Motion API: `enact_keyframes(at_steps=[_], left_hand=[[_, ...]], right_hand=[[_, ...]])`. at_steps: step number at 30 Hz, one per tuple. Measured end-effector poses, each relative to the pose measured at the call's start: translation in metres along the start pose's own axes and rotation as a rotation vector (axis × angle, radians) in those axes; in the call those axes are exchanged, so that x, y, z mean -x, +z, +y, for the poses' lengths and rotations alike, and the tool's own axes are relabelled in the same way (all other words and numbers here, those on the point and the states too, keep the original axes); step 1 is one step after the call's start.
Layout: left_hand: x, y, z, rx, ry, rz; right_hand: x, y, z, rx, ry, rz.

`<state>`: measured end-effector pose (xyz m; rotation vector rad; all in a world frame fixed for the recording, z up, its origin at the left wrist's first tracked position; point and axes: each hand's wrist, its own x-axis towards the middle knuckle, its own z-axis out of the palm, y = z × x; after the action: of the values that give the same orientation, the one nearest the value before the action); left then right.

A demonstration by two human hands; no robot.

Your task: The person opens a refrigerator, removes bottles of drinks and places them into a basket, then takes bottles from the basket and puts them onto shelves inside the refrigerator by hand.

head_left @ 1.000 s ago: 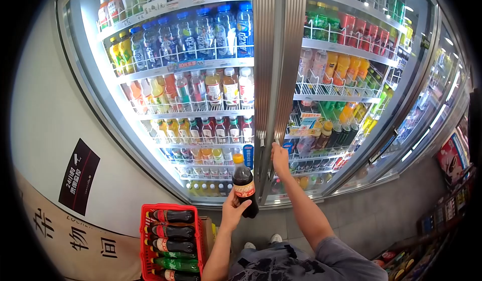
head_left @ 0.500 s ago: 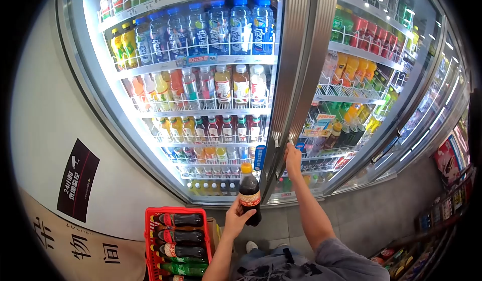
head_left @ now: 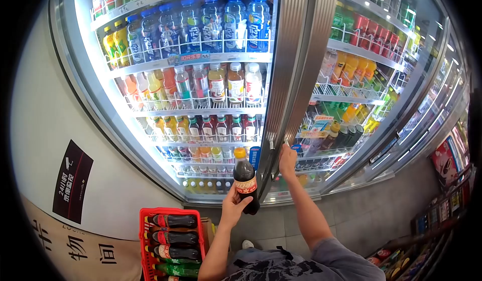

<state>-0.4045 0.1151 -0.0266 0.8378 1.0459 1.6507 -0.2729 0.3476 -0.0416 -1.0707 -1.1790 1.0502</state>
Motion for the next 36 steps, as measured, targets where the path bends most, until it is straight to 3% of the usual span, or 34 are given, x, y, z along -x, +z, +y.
enact_keyframes(at_steps=[12,16,21,36], left_hand=[[0.048,0.018,0.009,-0.046,0.049,0.009],[0.057,0.028,0.006,-0.031,0.027,0.062],[0.070,0.056,-0.008,-0.053,0.006,-0.015],[0.185,0.140,-0.048,-0.091,-0.063,-0.243]], right_hand=[[0.027,-0.015,-0.008,0.071,-0.037,-0.047],[0.069,-0.051,-0.007,0.087,-0.038,-0.030],[0.126,-0.100,-0.042,0.219,-0.045,-0.045],[0.266,-0.263,-0.067,0.151,-0.116,0.175]])
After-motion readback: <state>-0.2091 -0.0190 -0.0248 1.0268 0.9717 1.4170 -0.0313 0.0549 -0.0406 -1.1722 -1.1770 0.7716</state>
